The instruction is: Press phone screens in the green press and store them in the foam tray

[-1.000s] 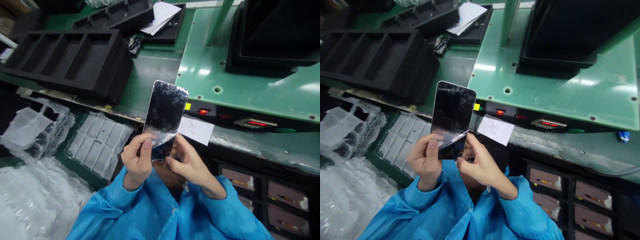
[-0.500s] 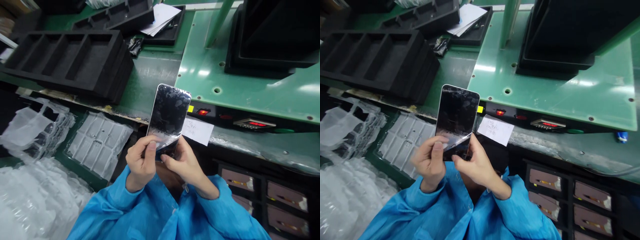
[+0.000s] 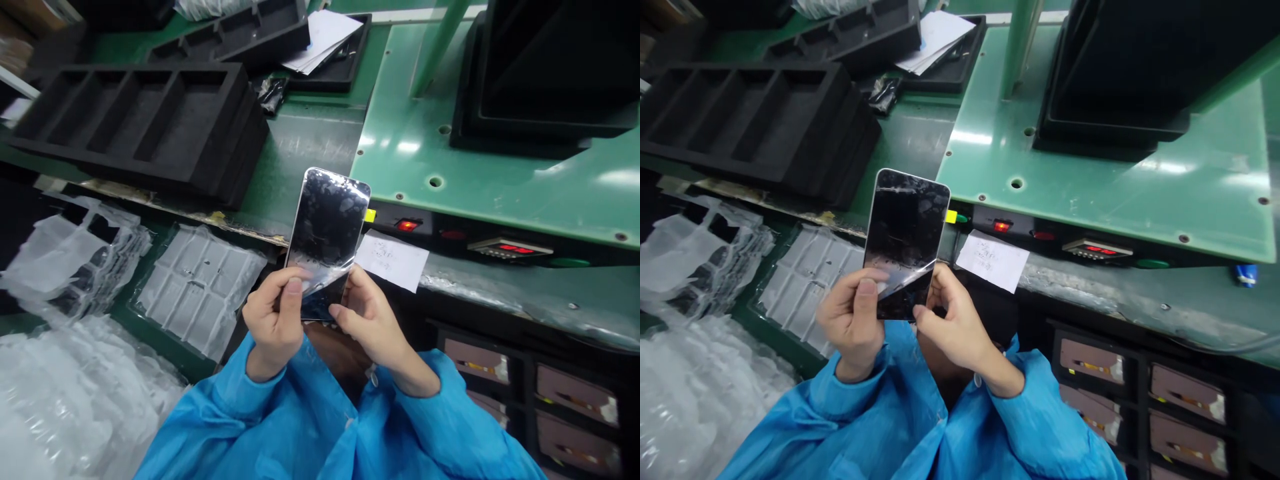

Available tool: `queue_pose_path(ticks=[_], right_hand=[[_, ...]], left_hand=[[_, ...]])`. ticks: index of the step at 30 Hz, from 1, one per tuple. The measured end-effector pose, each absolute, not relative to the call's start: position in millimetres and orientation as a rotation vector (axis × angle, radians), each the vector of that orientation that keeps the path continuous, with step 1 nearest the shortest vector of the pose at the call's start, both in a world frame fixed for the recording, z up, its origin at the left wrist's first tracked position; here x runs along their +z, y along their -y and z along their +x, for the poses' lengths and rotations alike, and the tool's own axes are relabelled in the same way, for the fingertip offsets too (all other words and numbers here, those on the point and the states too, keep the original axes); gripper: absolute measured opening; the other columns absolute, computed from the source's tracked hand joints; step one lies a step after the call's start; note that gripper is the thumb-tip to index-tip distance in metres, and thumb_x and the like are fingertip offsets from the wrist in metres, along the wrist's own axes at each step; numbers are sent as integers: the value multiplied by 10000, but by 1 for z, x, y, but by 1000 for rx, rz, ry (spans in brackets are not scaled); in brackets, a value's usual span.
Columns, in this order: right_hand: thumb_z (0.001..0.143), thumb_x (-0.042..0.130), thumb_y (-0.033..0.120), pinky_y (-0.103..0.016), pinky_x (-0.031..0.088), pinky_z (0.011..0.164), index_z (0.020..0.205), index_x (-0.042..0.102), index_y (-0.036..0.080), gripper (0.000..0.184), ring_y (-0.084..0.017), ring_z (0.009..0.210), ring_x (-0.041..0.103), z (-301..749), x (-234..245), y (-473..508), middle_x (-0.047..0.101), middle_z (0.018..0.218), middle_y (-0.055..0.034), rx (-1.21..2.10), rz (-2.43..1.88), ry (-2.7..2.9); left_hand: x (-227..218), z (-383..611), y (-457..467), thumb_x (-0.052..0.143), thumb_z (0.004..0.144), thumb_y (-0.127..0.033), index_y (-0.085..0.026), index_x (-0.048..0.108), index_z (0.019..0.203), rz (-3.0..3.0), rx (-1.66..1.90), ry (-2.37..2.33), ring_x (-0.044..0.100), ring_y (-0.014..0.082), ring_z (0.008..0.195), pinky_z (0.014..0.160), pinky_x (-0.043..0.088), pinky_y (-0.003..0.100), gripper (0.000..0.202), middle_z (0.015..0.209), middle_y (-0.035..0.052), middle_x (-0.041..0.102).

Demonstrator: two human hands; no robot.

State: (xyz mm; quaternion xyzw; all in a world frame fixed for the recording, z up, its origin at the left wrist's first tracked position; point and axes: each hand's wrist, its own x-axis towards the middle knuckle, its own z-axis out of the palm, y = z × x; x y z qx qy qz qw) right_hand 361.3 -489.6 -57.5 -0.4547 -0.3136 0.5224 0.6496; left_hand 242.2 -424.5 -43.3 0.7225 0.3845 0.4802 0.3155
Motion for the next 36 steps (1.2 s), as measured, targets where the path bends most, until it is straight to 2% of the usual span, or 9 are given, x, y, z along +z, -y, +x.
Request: queue_pose_path(ticks=[2,5,10,16,24,27,30,34,36], right_hand=[[817,638,177,-320,512,812,1078,568,235,277,-213,928,608,360,-57,489,632,1004,-20,1186,-1014,681],[810,642,176,-347,480,945,1175,561,230,378,-229,1061,593,360,-55,488,644,1083,-26,1151,-1011,654],[821,653,229,-367,510,889,1129,584,215,316,-253,1026,615,361,-57,487,657,1091,-47,1219,-1006,664],[847,676,241,-369,470,962,1142,600,227,305,-245,1059,600,361,-58,489,661,1095,-32,1185,-994,645],[917,650,376,-331,482,701,1115,632,247,236,-224,795,575,376,-58,495,638,947,-36,1275,-920,664],[967,616,375,-299,448,634,1160,643,268,223,-198,714,530,380,-61,497,621,900,-20,1282,-886,643],[1018,562,409,-293,443,647,1138,671,262,219,-187,698,513,384,-64,499,585,819,-10,1268,-883,620],[1011,583,465,-281,442,641,1051,695,235,259,-176,690,512,388,-63,499,571,784,-10,1251,-924,636],[994,617,456,-262,443,616,1034,688,232,238,-168,683,524,388,-62,498,581,774,-5,1258,-933,635]], left_hand=[[-43,242,424,560,972,-264,-218,739,919,1903,1264,-1009,695,115,747,681,533,190,192,843,-13,750],[-44,242,424,563,972,-268,-224,739,937,1897,1229,-995,694,116,746,681,532,192,185,856,-12,753],[-46,240,423,566,970,-285,-217,743,905,1882,1204,-1028,693,125,746,673,530,202,200,839,-4,750],[-47,239,424,554,975,-283,-216,738,926,1830,1175,-988,678,120,713,639,522,197,202,839,4,746],[-45,239,423,541,983,-315,-224,738,944,1761,1139,-984,676,135,759,681,521,209,221,860,12,743],[-47,238,423,555,975,-332,-215,730,902,1739,1147,-955,631,113,654,592,481,194,223,781,2,717],[-48,237,423,529,977,-455,-194,714,786,1744,1142,-861,558,101,512,481,420,206,372,641,1,666],[-45,237,422,227,929,-770,-183,716,676,1785,1103,-753,633,168,539,491,474,272,804,610,66,679],[-43,237,423,241,956,-724,-185,725,685,1826,1083,-755,653,175,557,511,494,279,774,622,71,693]])
